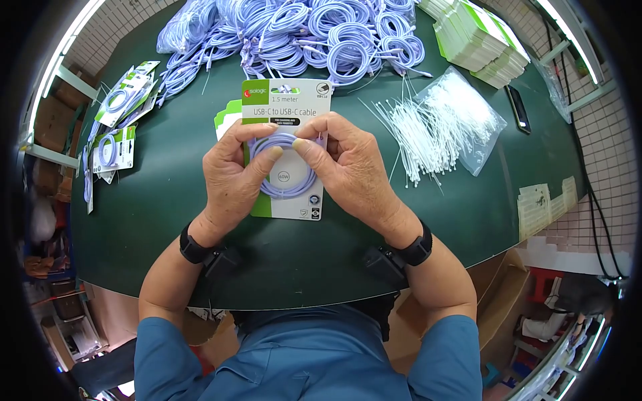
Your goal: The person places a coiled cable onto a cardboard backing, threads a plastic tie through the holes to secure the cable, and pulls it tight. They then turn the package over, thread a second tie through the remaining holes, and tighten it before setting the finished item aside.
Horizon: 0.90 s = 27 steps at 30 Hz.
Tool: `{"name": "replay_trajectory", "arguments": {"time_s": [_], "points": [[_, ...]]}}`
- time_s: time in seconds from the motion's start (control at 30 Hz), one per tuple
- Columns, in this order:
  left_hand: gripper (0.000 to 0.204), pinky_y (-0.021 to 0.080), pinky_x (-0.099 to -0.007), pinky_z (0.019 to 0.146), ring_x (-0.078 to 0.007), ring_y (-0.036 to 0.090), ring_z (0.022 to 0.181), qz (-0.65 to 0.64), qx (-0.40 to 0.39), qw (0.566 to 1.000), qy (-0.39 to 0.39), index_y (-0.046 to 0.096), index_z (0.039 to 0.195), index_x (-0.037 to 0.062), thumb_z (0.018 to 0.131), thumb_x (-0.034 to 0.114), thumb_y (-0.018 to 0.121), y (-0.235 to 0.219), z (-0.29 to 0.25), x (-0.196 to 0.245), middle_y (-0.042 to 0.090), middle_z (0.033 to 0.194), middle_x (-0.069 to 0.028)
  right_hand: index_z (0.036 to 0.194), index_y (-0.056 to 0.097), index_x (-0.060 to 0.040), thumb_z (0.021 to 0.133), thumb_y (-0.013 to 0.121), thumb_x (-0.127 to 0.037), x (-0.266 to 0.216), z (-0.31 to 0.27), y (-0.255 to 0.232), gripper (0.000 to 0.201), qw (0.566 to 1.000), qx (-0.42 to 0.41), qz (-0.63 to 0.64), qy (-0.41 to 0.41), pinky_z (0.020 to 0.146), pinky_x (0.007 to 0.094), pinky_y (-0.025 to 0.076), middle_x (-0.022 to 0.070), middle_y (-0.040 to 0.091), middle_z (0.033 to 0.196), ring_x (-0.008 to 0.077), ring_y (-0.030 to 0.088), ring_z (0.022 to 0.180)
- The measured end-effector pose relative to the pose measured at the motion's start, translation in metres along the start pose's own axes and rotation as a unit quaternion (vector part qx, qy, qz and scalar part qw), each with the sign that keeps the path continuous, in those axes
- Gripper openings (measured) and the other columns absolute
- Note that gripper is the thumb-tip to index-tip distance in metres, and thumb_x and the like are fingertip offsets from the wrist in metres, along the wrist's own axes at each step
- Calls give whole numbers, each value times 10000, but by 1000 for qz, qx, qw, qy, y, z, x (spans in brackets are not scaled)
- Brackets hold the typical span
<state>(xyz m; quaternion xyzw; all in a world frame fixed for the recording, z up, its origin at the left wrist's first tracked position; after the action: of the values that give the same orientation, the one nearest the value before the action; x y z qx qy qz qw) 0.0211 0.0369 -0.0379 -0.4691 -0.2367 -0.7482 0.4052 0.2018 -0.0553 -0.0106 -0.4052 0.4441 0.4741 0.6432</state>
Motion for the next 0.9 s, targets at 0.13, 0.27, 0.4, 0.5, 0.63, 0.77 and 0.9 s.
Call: {"name": "replay_trajectory", "arguments": {"time_s": [0.13,0.27,0.4,0.5,0.63,0.77,0.9], "points": [[309,561,-313,893,-184,697,1029,45,13,999,26,725,1202,48,911,57,830,1,2,0,716,1152,-90,1099,633,-20,1040,715,-102,1,0,-3,131,999,-16,21,27,722,195,514,-10,675,980,30,618,857],[310,567,-322,873,-194,707,1001,76,23,996,50,726,1187,53,900,73,843,3,2,-1,727,1115,-92,1046,633,-13,1033,721,-95,-1,1,-3,121,999,-11,11,37,684,208,524,-5,667,926,26,616,812],[309,571,-327,865,-202,715,987,98,27,994,46,727,1179,54,896,80,847,6,2,0,732,1107,-99,1010,633,-6,998,749,-73,-16,4,-8,135,995,-20,-51,77,662,243,526,22,657,904,52,622,785],[305,572,-328,861,-204,718,986,119,27,992,35,726,1174,50,896,82,848,7,1,0,733,1104,-102,1004,633,-8,983,762,-62,-12,4,-9,141,990,-17,-127,56,665,247,530,38,663,950,66,632,803],[297,575,-328,854,-205,721,989,128,33,991,22,724,1168,40,902,86,847,10,0,-2,731,1095,-104,1003,635,-9,977,763,-49,-9,1,-4,137,965,17,-258,-49,672,245,558,60,686,1080,84,656,855],[290,575,-326,850,-202,722,992,103,50,993,26,721,1167,31,910,88,843,12,0,-3,729,1085,-103,992,640,8,964,764,-32,-12,-1,3,133,941,54,-319,-101,668,290,599,102,692,1202,126,684,874],[289,575,-325,847,-199,722,991,97,60,993,33,721,1170,26,914,89,840,14,0,-5,727,1082,-101,984,646,21,965,760,-25,-12,-2,3,124,952,66,-285,-86,680,305,626,142,682,1284,144,705,904]]}}
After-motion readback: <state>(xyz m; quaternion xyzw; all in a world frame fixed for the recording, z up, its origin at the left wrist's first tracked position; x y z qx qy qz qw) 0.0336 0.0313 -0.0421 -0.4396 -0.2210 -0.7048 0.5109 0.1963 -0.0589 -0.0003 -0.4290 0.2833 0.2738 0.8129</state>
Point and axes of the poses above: each hand's wrist, its own z-axis towards the middle knuckle, its own y-axis out of the palm, x = y × z, the point moved 1 cm from there along z, towards the middle knuckle
